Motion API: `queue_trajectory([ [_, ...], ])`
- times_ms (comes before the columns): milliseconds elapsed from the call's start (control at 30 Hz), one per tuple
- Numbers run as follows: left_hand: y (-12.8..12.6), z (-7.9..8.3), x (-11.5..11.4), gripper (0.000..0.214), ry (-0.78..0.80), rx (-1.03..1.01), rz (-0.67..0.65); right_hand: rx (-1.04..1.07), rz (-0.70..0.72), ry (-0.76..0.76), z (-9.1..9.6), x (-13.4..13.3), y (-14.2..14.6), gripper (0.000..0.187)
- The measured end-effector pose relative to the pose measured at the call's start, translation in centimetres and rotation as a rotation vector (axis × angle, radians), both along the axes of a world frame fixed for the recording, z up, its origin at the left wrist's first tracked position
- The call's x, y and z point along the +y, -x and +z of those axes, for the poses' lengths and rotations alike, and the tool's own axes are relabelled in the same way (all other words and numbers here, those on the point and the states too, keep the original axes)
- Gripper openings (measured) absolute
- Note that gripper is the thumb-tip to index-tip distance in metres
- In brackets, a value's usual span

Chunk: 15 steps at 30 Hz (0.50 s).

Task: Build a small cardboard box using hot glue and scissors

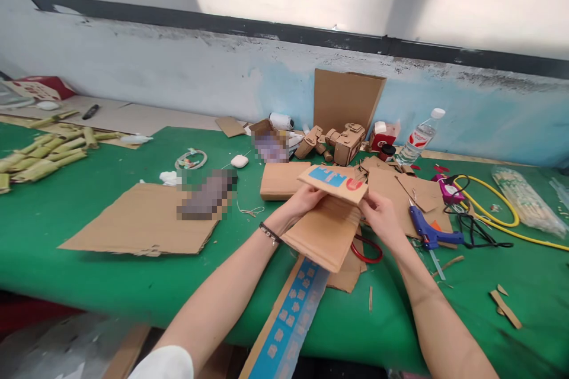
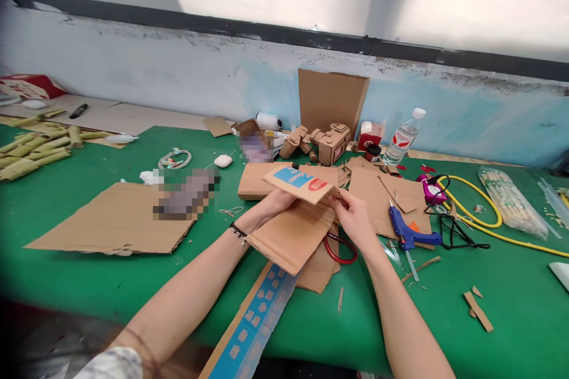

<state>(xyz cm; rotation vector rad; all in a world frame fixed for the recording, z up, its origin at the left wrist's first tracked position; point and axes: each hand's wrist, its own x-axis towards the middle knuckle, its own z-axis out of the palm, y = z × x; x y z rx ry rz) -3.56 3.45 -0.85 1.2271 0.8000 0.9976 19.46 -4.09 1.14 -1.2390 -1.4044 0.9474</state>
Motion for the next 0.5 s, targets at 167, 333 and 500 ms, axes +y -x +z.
queue_trajectory([
  [167,0.7,1.4,-0.9,0.061,0.097,0.101,-0.235,0.184,-0.028,0.035,0.3,0.1,-0.3,0.057],
  [333,0.8,3.1,-0.9,0.086,0.210,-0.342,-0.199,0.378,-0.311,-0.031,0.2,0.2,-0.8,0.078],
  [500,-0.4,4.1,-3.1,0.108,0.155,-0.470,-0.210,0.329,-0.507,-0.143,-1.7,0.9,-0.1,0.080],
])
